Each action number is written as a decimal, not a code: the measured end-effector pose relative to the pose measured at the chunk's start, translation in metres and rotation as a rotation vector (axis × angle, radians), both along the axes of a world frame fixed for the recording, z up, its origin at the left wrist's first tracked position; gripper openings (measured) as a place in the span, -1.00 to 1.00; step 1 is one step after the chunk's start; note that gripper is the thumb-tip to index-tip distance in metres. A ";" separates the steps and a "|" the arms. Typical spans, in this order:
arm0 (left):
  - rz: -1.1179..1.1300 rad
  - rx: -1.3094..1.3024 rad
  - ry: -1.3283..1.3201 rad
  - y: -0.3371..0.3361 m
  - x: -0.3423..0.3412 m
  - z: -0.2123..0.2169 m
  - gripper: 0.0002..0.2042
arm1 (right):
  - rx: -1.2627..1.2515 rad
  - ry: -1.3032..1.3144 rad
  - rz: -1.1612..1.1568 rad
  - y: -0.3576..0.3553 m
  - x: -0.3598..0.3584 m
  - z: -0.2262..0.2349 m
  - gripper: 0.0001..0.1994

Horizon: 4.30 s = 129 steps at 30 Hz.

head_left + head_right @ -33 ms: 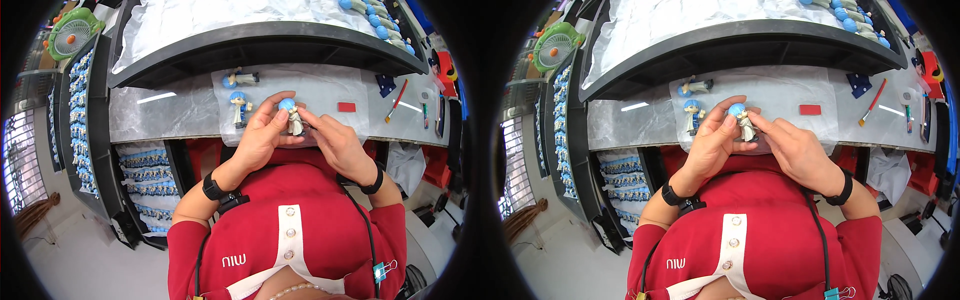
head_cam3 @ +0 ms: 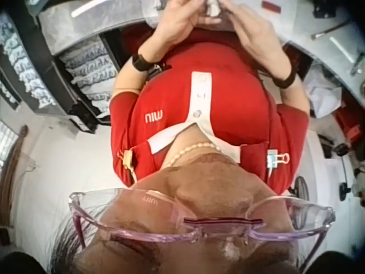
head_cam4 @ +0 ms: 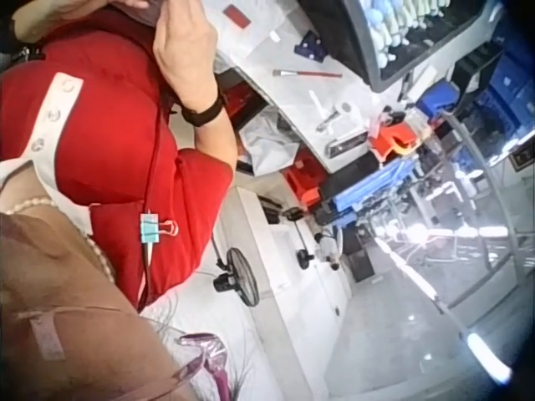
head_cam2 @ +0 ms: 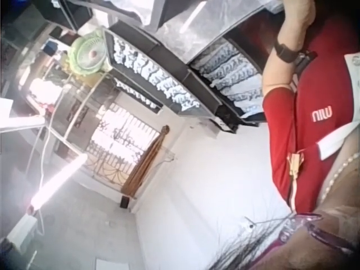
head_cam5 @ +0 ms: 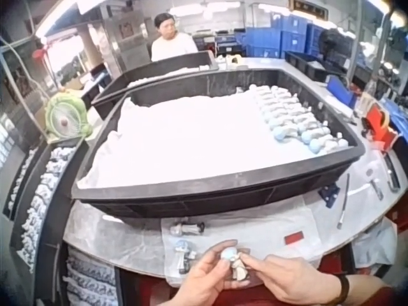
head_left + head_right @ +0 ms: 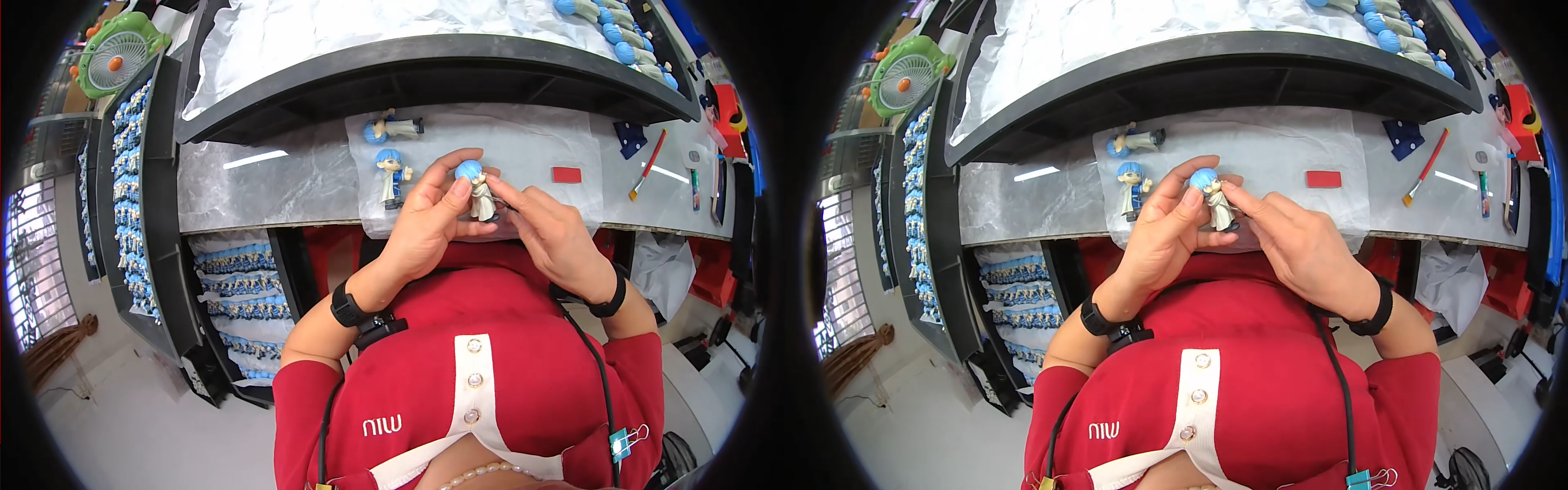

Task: Assembling small plastic figurines by attaching parts with glue and detailing them with markers and a brush.

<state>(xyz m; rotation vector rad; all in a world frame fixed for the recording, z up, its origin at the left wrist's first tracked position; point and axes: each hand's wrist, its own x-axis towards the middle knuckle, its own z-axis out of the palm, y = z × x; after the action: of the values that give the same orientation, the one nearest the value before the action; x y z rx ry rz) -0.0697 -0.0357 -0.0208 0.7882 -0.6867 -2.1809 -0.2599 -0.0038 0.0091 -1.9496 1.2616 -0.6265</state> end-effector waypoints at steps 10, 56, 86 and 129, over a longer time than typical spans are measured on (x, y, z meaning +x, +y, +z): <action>-0.002 -0.015 0.026 -0.001 0.001 -0.003 -0.57 | -0.046 -0.041 -0.018 -0.002 0.001 -0.002 -0.50; -0.091 -0.057 0.096 0.003 0.005 0.004 -0.47 | -0.081 -0.069 -0.334 -0.007 -0.043 0.004 -0.68; -0.005 0.030 0.304 0.004 -0.005 0.003 -0.59 | -0.335 -0.166 0.035 -0.012 -0.003 -0.002 -0.22; 0.671 -0.654 -1.697 -0.054 0.265 0.021 -0.67 | 0.026 -0.442 -0.098 -0.027 -0.015 -0.005 -0.58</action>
<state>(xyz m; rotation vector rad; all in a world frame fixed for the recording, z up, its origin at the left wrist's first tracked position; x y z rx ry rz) 0.1953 -0.0901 -0.0003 1.9799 -1.4439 -0.2154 -0.2751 -0.0312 0.0045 -1.6164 1.0796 -1.0200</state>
